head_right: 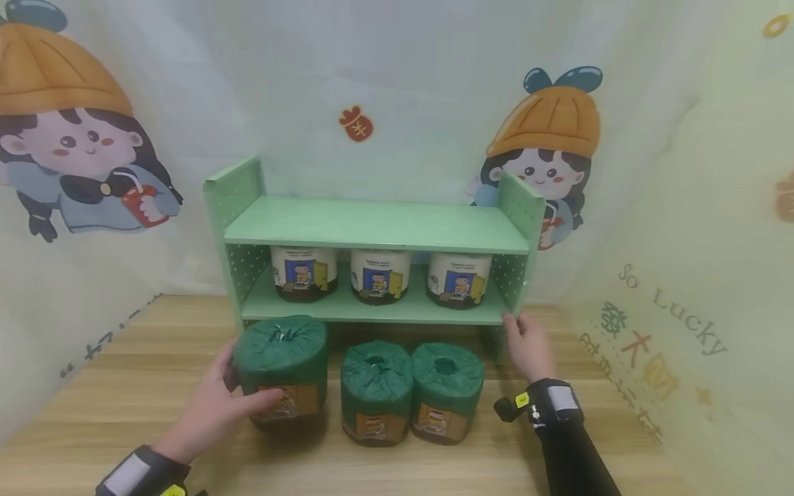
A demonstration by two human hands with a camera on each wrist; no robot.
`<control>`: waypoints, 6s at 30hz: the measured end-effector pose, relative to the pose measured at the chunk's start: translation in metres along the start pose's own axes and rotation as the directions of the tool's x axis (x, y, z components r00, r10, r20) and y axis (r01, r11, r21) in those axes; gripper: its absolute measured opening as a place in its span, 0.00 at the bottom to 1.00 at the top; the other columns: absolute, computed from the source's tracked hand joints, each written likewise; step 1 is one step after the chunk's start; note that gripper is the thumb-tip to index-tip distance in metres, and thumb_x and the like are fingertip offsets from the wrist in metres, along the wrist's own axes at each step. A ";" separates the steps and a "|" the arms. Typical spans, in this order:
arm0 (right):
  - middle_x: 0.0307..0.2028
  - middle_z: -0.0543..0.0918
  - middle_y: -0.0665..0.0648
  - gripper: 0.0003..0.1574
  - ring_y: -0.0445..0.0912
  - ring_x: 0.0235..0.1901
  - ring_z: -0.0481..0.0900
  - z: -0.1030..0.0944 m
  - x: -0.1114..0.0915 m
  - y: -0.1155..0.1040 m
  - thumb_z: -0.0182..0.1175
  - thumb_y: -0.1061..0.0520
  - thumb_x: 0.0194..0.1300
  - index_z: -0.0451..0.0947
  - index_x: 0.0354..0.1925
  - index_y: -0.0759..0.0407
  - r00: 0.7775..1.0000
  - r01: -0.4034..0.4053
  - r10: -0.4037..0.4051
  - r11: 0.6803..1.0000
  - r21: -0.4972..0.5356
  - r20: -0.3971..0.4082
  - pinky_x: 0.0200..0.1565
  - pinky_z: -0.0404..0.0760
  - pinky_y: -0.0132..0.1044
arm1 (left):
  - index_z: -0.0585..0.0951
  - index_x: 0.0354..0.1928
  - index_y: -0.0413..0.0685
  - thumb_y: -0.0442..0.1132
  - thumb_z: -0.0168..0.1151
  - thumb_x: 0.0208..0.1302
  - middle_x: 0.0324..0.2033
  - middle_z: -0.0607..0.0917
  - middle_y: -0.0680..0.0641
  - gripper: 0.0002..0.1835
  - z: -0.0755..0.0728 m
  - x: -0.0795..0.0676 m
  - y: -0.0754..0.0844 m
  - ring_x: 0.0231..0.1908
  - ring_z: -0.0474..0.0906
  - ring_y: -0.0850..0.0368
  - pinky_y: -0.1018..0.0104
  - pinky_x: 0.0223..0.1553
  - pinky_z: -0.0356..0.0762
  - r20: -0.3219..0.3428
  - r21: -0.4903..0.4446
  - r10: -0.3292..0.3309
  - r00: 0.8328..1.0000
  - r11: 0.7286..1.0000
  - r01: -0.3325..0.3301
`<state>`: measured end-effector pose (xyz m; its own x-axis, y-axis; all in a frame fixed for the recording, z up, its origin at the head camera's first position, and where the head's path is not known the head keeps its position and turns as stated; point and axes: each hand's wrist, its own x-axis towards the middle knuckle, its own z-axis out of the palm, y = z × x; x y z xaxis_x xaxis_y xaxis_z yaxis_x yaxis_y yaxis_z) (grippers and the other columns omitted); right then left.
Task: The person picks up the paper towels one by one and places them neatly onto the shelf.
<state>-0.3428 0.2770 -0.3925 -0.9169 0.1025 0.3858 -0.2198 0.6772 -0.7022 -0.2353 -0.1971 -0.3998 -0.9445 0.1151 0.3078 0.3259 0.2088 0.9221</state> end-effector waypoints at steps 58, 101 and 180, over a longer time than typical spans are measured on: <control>0.31 0.76 0.62 0.30 0.55 0.34 0.73 -0.001 -0.003 -0.006 0.40 0.44 0.82 0.75 0.58 0.66 0.999 -0.033 0.033 0.999 -0.036 -0.005 0.27 0.70 0.41 | 0.44 0.77 0.47 0.69 0.60 0.61 0.70 0.55 0.40 0.56 -0.025 0.160 0.135 0.66 0.56 0.47 0.44 0.65 0.62 -0.308 0.308 0.128 0.943 0.951 -0.029; 0.24 0.71 0.58 0.29 0.51 0.24 0.69 -0.001 -0.003 -0.004 0.41 0.43 0.81 0.76 0.55 0.64 1.000 -0.023 0.023 1.000 -0.014 -0.009 0.22 0.68 0.39 | 0.43 0.78 0.44 0.57 0.57 0.70 0.74 0.47 0.44 0.47 -0.021 0.143 0.136 0.70 0.46 0.56 0.59 0.69 0.54 -0.310 0.252 0.205 0.928 0.959 -0.128; 0.18 0.65 0.54 0.27 0.47 0.16 0.64 -0.001 -0.005 -0.005 0.41 0.43 0.81 0.76 0.48 0.64 1.000 -0.003 0.003 1.000 -0.006 -0.004 0.16 0.63 0.36 | 0.57 0.73 0.54 0.49 0.83 0.45 0.62 0.69 0.50 0.56 0.108 0.023 -0.019 0.58 0.66 0.51 0.43 0.61 0.66 0.231 0.006 -0.082 0.969 0.997 0.083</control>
<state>-0.3371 0.2741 -0.3904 -0.9163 0.1073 0.3859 -0.2151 0.6810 -0.7000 -0.2585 -0.0935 -0.4359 -0.9326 0.3192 0.1683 0.2465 0.2232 0.9431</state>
